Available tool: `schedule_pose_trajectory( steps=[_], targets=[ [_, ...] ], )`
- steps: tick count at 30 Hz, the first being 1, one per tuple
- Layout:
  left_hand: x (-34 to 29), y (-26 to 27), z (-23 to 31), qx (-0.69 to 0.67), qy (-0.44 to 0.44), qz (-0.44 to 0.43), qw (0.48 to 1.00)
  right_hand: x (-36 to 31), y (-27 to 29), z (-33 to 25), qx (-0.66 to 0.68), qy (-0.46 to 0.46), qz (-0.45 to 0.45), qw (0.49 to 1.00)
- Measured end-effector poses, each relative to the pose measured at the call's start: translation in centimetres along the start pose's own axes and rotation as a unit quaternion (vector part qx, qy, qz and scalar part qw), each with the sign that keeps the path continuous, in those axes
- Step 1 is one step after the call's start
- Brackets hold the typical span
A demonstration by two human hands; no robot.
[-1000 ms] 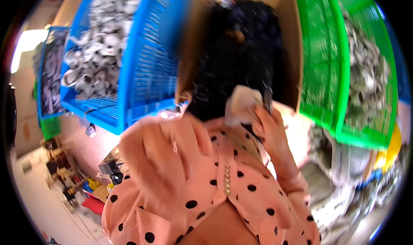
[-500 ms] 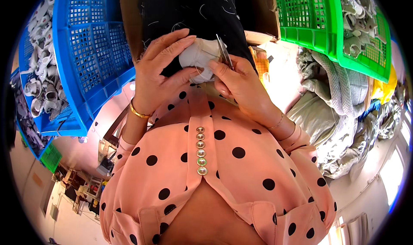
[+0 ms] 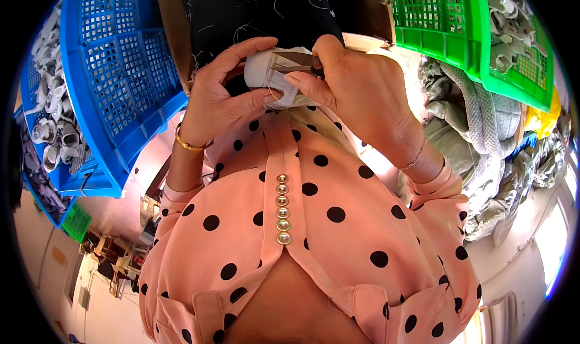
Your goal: The person uses a pair of scissors to trim loose threads and excess fabric from the edges of white slippers. They handle the slippers one at a time, picking them from a blue crate, performing the trimming, and placing the finished items into a green crate.
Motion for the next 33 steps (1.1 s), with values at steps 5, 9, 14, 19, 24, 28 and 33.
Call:
schedule_pose_trajectory(
  steps=[5,9,14,19,24,28,33],
  targets=[
    [0.1,0.2,-0.3,0.001,-0.016,0.002,1.0,0.9,0.3,-0.5,-0.108,0.051,-0.004,0.993],
    [0.1,0.1,-0.3,-0.009,0.0,0.002,1.0,1.4,0.7,-1.1,-0.137,0.087,0.013,0.987],
    [0.2,0.3,-0.4,-0.018,-0.017,0.004,1.0,1.8,1.4,-1.5,-0.157,0.103,0.016,0.982],
    [0.0,-0.1,-0.3,-0.012,0.002,-0.008,1.0,2.5,-0.8,0.5,0.201,-0.016,-0.025,0.979],
    [-0.1,0.0,-0.5,-0.008,-0.015,0.017,1.0,3.7,-0.7,2.4,0.616,-0.254,-0.034,0.745],
    [0.6,0.6,1.4,0.124,-0.125,0.031,0.984,2.6,-1.1,3.0,0.5,-0.243,-0.029,0.831],
    [1.3,0.3,2.2,0.138,-0.153,0.077,0.976,1.4,-1.3,3.3,0.258,-0.136,-0.048,0.955]
  ],
)
Point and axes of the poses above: each hand's wrist, its own x-axis towards the middle knuckle, its own y-axis out of the back of the hand, z = x × y, the point moved 5 cm from there along x, towards the middle knuckle, and after that the axes turned 4 degrees about z, right-handed, at the moved point
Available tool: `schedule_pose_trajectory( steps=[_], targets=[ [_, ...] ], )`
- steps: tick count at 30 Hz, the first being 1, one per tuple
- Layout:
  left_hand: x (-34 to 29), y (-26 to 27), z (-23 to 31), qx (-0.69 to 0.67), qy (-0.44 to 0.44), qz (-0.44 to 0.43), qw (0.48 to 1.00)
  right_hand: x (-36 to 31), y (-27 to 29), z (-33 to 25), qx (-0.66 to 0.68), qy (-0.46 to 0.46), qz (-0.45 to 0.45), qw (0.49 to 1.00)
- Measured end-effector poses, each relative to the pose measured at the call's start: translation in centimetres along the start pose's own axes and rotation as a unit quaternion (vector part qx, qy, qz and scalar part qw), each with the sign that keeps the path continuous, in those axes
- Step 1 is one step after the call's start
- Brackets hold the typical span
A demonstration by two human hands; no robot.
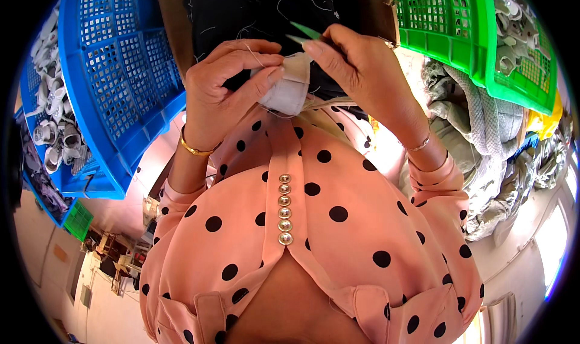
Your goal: The person uses a pair of scissors to trim loose threads and excess fabric from the edges of white slippers. They handle the slippers one at a time, picking them from a blue crate, performing the trimming, and placing the finished items into a green crate.
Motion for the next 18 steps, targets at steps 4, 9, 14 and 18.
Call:
schedule_pose_trajectory(
  steps=[4,9,14,18],
  targets=[
    [0.4,0.0,-0.1,0.031,-0.025,0.051,0.998,-1.2,0.1,-0.6,-0.099,0.069,-0.037,0.992],
    [0.4,-0.5,0.2,0.061,-0.072,0.09,0.991,-0.7,-0.4,-1.5,-0.201,0.137,-0.029,0.97],
    [0.2,-0.6,0.4,0.065,-0.057,0.078,0.993,-0.3,-1.0,-1.9,-0.229,0.165,-0.043,0.958],
    [-0.1,-0.8,0.5,0.072,-0.102,0.09,0.988,-0.2,-1.2,-1.9,-0.239,0.171,-0.045,0.955]
  ],
)
Point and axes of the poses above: each hand's wrist, its own x-axis towards the middle knuckle, its own y-axis out of the back of the hand, z = x × y, the point moved 5 cm from there along x, towards the middle knuckle, and after that the axes turned 4 degrees about z, right-handed, at the moved point
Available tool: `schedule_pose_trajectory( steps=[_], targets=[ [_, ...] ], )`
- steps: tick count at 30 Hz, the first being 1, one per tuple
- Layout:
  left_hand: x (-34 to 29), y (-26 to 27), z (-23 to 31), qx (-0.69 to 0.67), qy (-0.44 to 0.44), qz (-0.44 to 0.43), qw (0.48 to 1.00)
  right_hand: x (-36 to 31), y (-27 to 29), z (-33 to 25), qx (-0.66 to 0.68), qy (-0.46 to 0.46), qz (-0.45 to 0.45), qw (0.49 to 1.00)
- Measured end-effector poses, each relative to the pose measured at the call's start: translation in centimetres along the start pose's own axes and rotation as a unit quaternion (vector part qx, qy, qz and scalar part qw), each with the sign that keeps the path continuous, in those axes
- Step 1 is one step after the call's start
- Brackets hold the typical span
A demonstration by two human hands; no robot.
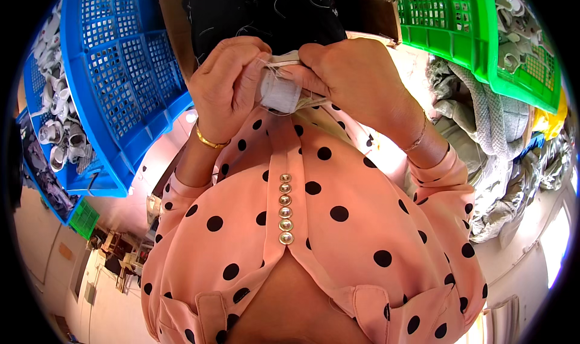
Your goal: The person uses a pair of scissors to trim loose threads and excess fabric from the edges of white slippers. They handle the slippers one at a time, picking them from a blue crate, performing the trimming, and placing the finished items into a green crate.
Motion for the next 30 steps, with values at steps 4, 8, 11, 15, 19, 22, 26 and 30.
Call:
schedule_pose_trajectory(
  steps=[4,8,11,15,19,22,26,30],
  targets=[
    [-0.4,-0.5,-1.2,-0.051,0.085,0.05,0.994,0.2,-1.0,1.7,0.089,-0.054,0.035,0.994],
    [-1.8,-2.7,-3.3,-0.157,0.233,0.038,0.959,0.4,0.6,0.2,0.166,-0.017,0.058,0.984],
    [-2.2,-3.4,-4.1,-0.246,0.306,0.037,0.919,1.5,-0.3,1.6,0.136,-0.005,-0.017,0.991],
    [-2.8,-1.9,-3.2,-0.197,0.215,0.042,0.956,2.2,-1.9,4.3,0.242,-0.044,-0.029,0.969],
    [-2.9,-1.1,-1.2,0.034,0.027,-0.015,0.999,2.1,-2.9,5.1,0.252,-0.1,-0.018,0.962],
    [-3.2,-1.7,-1.5,0.054,-0.029,-0.003,0.998,2.1,-2.7,5.0,0.231,-0.108,-0.02,0.967],
    [-3.3,-1.8,-2.7,-0.109,0.108,-0.006,0.988,1.6,-2.8,4.4,0.22,-0.15,-0.034,0.963],
    [-4.5,-2.9,-4.0,-0.414,0.375,0.02,0.829,1.4,-3.0,4.4,0.213,-0.154,-0.024,0.965]
  ],
)
Point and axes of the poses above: each hand's wrist, its own x-axis towards the middle knuckle, its own y-axis out of the back of the hand, z = x × y, the point moved 5 cm from there along x, towards the middle knuckle, and after that the axes turned 4 degrees about z, right-handed, at the moved point
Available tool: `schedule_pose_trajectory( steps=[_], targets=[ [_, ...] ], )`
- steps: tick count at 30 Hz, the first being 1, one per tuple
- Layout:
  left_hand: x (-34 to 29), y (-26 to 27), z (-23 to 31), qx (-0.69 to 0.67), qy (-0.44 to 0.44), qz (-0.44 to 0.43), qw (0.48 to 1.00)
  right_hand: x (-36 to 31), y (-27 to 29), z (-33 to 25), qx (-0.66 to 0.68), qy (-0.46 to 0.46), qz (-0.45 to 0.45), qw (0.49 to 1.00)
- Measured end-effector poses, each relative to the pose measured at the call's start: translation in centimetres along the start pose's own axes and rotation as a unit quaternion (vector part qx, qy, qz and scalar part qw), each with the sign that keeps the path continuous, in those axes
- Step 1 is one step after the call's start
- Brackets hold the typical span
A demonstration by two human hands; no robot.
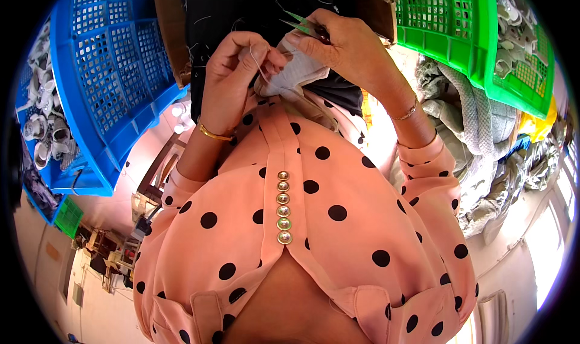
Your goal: The person uses a pair of scissors to trim loose threads and excess fabric from the edges of white slippers. They handle the slippers one at a time, picking them from a blue crate, performing the trimming, and placing the finished items into a green crate.
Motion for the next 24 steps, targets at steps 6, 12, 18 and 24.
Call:
schedule_pose_trajectory(
  steps=[6,12,18,24],
  targets=[
    [0.6,-0.1,0.2,-0.226,0.034,-0.058,0.972,-0.1,-0.7,-0.6,-0.031,0.016,0.022,0.999],
    [0.3,1.5,0.3,-0.009,-0.026,0.03,0.999,-0.3,-0.7,0.6,0.0,0.011,0.039,0.999],
    [0.0,1.3,1.1,0.308,-0.143,0.012,0.941,-0.2,-0.6,0.9,-0.004,0.013,0.037,0.999],
    [0.6,1.2,0.3,0.314,-0.179,0.0,0.932,-0.4,-0.7,0.6,0.015,0.022,0.039,0.999]
  ],
)
Point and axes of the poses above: each hand's wrist, its own x-axis towards the middle knuckle, its own y-axis out of the back of the hand, z = x × y, the point moved 5 cm from there along x, towards the middle knuckle, and after that the axes turned 4 degrees about z, right-handed, at the moved point
